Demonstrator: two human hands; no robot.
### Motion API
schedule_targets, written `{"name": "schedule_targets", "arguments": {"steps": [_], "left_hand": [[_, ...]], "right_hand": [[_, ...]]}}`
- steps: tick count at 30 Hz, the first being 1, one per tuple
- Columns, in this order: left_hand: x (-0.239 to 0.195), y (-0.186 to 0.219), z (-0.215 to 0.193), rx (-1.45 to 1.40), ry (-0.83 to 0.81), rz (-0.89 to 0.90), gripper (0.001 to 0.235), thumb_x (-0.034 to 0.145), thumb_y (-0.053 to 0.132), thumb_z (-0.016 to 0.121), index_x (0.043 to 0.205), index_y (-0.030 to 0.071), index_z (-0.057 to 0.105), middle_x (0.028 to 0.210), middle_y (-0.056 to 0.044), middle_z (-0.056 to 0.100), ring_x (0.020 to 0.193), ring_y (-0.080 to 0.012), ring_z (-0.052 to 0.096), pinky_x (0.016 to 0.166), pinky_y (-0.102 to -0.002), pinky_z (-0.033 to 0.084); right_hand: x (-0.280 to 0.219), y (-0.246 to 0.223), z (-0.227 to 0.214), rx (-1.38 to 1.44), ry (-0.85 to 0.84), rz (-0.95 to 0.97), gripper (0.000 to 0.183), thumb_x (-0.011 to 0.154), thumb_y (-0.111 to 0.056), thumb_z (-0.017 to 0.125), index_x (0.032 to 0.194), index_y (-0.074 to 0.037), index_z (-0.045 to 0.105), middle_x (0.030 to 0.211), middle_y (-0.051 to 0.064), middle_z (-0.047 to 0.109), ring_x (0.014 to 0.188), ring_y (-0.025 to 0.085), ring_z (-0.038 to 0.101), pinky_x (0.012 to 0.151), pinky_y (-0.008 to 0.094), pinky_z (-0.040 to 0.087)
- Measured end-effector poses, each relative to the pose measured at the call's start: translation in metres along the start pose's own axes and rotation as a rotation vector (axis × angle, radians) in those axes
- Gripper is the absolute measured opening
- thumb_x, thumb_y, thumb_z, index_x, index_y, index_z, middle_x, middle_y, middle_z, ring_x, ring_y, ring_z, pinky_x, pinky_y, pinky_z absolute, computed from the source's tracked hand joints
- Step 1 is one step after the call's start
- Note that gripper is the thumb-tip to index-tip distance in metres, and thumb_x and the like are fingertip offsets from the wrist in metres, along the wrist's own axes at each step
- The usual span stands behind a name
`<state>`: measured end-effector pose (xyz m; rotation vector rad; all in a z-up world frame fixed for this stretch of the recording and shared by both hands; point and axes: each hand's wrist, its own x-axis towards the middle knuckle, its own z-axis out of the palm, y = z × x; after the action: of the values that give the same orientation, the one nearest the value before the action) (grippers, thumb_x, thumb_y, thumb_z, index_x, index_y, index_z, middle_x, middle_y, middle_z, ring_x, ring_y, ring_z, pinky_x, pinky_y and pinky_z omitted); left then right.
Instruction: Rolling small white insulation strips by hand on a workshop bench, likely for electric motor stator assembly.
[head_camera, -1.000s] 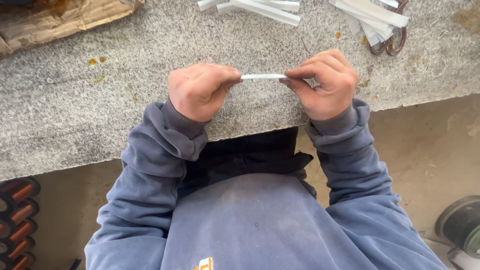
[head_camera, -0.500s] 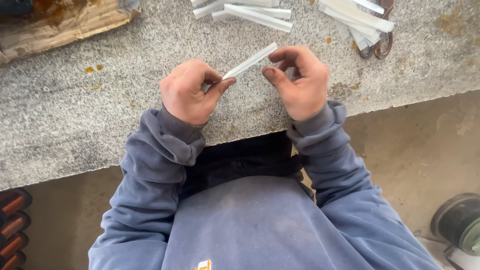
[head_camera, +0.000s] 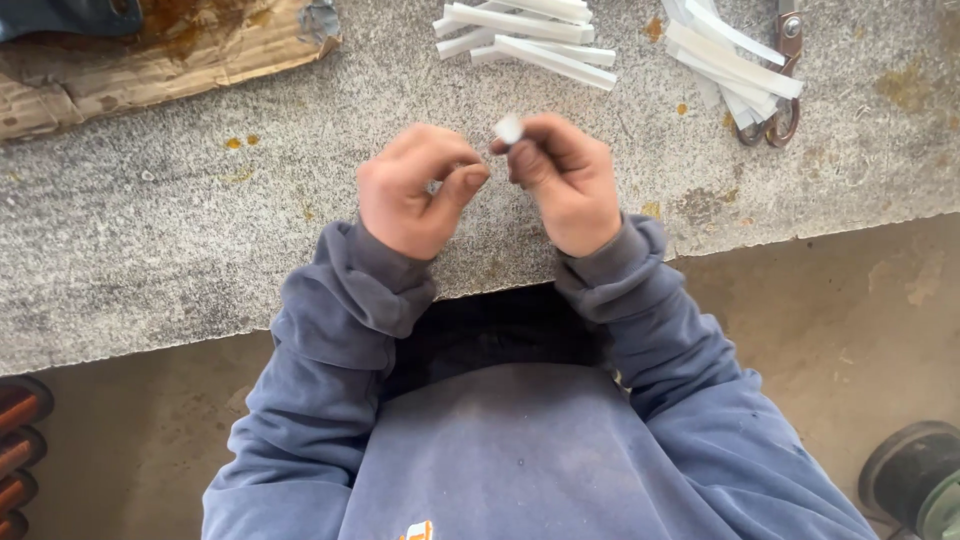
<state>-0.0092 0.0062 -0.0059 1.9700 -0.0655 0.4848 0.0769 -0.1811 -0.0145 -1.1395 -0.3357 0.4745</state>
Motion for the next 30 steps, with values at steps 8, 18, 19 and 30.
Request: {"name": "schedule_targets", "arguments": {"steps": [8, 18, 19, 30], "left_hand": [[0.007, -0.003, -0.010, -0.292, -0.114, -0.178, 0.027, 0.098, 0.003, 0.076, 0.123, 0.003, 0.067, 0.104, -0.008, 0.075, 0.092, -0.0152, 0.076, 0.081, -0.028, 0.062], [0.005, -0.003, -0.004, -0.104, -0.149, -0.085, 0.021, 0.101, 0.002, 0.078, 0.121, 0.004, 0.071, 0.109, -0.011, 0.077, 0.099, -0.0190, 0.079, 0.085, -0.029, 0.064], [0.005, -0.003, -0.002, -0.105, -0.148, -0.088, 0.021, 0.101, 0.002, 0.078, 0.121, 0.004, 0.071, 0.109, -0.011, 0.077, 0.099, -0.0190, 0.079, 0.085, -0.029, 0.064], [-0.001, -0.009, 0.012, 0.177, -0.026, 0.099, 0.017, 0.101, 0.008, 0.081, 0.114, 0.006, 0.070, 0.105, -0.008, 0.074, 0.097, -0.0270, 0.074, 0.082, -0.036, 0.060]], "right_hand": [[0.007, -0.041, 0.008, -1.142, -0.325, -0.317, 0.024, 0.101, -0.015, 0.075, 0.122, -0.005, 0.071, 0.088, 0.007, 0.067, 0.082, 0.024, 0.062, 0.079, 0.037, 0.047], [-0.002, -0.032, -0.004, -1.321, -0.261, -0.601, 0.014, 0.100, -0.012, 0.083, 0.110, -0.010, 0.074, 0.110, 0.000, 0.074, 0.098, 0.020, 0.065, 0.095, 0.034, 0.041], [-0.002, -0.032, -0.004, -1.321, -0.263, -0.598, 0.014, 0.100, -0.012, 0.083, 0.110, -0.010, 0.074, 0.110, 0.000, 0.074, 0.098, 0.020, 0.065, 0.095, 0.034, 0.041], [-0.001, -0.033, 0.001, -1.317, -0.211, -0.583, 0.017, 0.092, -0.006, 0.079, 0.108, -0.009, 0.075, 0.109, 0.001, 0.072, 0.101, 0.021, 0.061, 0.101, 0.037, 0.036]]}}
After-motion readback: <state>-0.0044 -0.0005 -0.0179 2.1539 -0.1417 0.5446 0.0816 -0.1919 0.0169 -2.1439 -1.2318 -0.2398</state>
